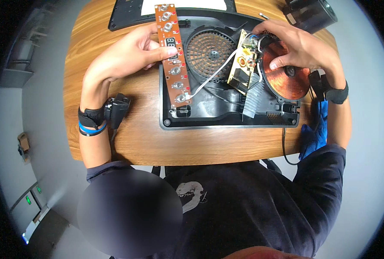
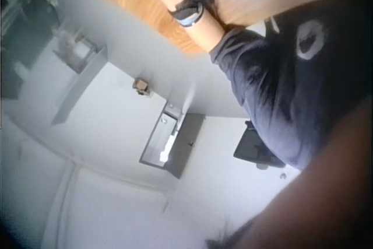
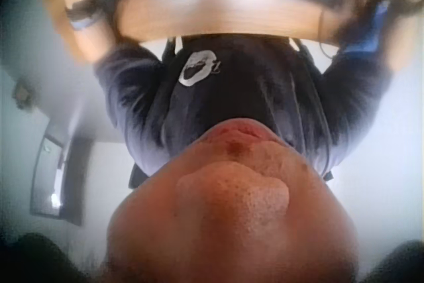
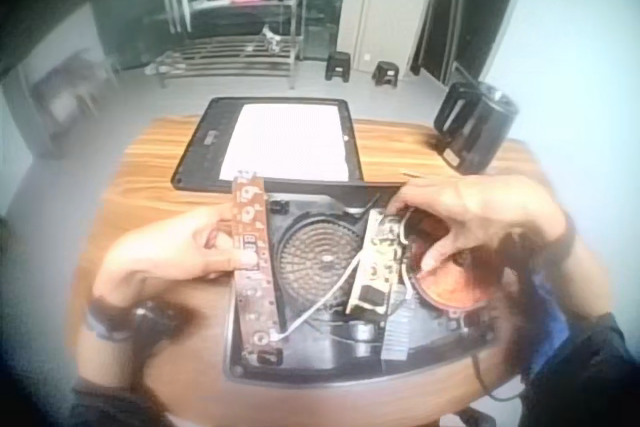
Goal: The person assembles electronic components inside a black plastic housing on a wooden table. They use a screwdriver to secure a green circuit board and attach a copper coil, a fan, and a control panel with a digital display. Wires are connected between components, and the assembly is adjusted within the housing.
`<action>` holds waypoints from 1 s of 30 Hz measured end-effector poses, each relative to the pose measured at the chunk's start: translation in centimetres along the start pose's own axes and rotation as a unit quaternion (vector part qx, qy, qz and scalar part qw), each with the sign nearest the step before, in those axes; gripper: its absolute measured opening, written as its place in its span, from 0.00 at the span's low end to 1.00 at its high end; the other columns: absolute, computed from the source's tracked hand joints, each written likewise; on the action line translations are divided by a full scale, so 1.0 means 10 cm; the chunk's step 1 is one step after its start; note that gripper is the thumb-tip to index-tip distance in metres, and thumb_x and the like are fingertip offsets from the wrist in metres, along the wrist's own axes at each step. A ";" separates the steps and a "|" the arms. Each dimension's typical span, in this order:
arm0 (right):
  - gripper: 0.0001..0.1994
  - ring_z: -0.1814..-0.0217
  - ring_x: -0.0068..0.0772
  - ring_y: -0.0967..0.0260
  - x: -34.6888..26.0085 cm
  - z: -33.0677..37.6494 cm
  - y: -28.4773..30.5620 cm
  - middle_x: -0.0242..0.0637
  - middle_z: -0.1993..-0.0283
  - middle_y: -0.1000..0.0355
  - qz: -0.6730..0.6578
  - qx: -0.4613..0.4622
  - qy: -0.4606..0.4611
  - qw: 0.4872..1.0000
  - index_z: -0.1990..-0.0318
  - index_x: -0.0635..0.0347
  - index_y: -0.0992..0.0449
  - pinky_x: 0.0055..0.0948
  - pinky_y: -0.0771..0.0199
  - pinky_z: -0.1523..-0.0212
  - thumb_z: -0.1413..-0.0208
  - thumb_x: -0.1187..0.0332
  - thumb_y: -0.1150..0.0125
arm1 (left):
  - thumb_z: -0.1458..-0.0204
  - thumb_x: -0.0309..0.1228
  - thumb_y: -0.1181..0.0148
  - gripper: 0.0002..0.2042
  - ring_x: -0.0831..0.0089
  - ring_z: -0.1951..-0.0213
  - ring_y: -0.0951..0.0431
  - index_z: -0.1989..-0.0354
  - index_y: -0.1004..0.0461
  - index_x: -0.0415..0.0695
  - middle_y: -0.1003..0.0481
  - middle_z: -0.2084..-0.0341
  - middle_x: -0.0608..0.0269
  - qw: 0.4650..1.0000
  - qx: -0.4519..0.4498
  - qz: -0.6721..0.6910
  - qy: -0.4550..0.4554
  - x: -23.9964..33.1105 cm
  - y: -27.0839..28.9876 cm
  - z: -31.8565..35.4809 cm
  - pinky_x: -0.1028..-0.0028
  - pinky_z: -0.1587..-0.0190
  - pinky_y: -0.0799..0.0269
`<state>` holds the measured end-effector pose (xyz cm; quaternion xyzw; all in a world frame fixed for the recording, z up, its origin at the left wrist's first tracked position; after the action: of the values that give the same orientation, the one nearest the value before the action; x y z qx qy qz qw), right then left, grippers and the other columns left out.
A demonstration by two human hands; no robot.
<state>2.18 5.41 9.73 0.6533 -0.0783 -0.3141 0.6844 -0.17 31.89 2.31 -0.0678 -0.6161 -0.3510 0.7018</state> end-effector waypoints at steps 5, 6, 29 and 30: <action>0.33 0.36 0.51 0.25 0.17 -0.07 -0.18 0.47 0.38 0.24 -0.070 -0.035 -0.082 0.994 0.32 0.60 0.33 0.43 0.24 0.37 0.38 0.56 0.26 | 0.30 0.34 0.35 0.29 0.91 0.75 0.30 0.25 0.38 0.41 0.15 0.65 0.72 1.000 0.000 0.006 0.004 -0.04 0.03 -0.02 0.83 0.73 0.34; 0.33 0.36 0.50 0.24 0.21 -0.13 -0.21 0.47 0.38 0.24 -0.066 -0.037 -0.071 0.995 0.32 0.59 0.33 0.42 0.23 0.37 0.38 0.57 0.26 | 0.30 0.34 0.35 0.29 0.91 0.75 0.30 0.25 0.38 0.41 0.15 0.65 0.72 1.000 0.001 0.012 0.009 -0.06 0.04 -0.03 0.83 0.73 0.34; 0.25 0.48 0.26 0.30 0.00 -0.05 0.11 0.33 0.52 0.28 -0.137 0.016 -0.002 0.990 0.43 0.61 0.31 0.33 0.27 0.45 0.43 0.66 0.24 | 0.32 0.37 0.33 0.32 0.93 0.76 0.33 0.23 0.37 0.43 0.19 0.66 0.76 0.997 -0.026 0.067 -0.035 0.18 -0.01 0.06 0.86 0.75 0.35; 0.25 0.47 0.26 0.30 -0.03 -0.01 0.14 0.33 0.51 0.29 -0.129 0.033 -0.005 0.991 0.43 0.61 0.32 0.32 0.28 0.44 0.42 0.66 0.24 | 0.32 0.37 0.33 0.32 0.93 0.76 0.33 0.23 0.37 0.43 0.19 0.66 0.76 0.996 -0.027 0.071 -0.037 0.18 -0.02 0.07 0.85 0.75 0.35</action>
<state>2.48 5.56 11.08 0.6783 -0.0075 -0.4003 0.6162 -0.84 31.38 4.04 -0.1433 -0.6258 -0.3135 0.6997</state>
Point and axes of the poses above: each hand's wrist, its own z-axis away from the middle knuckle, its own y-axis out of the back of the hand, x = y × z, the point moved 10 cm from there along -z, towards the middle knuckle
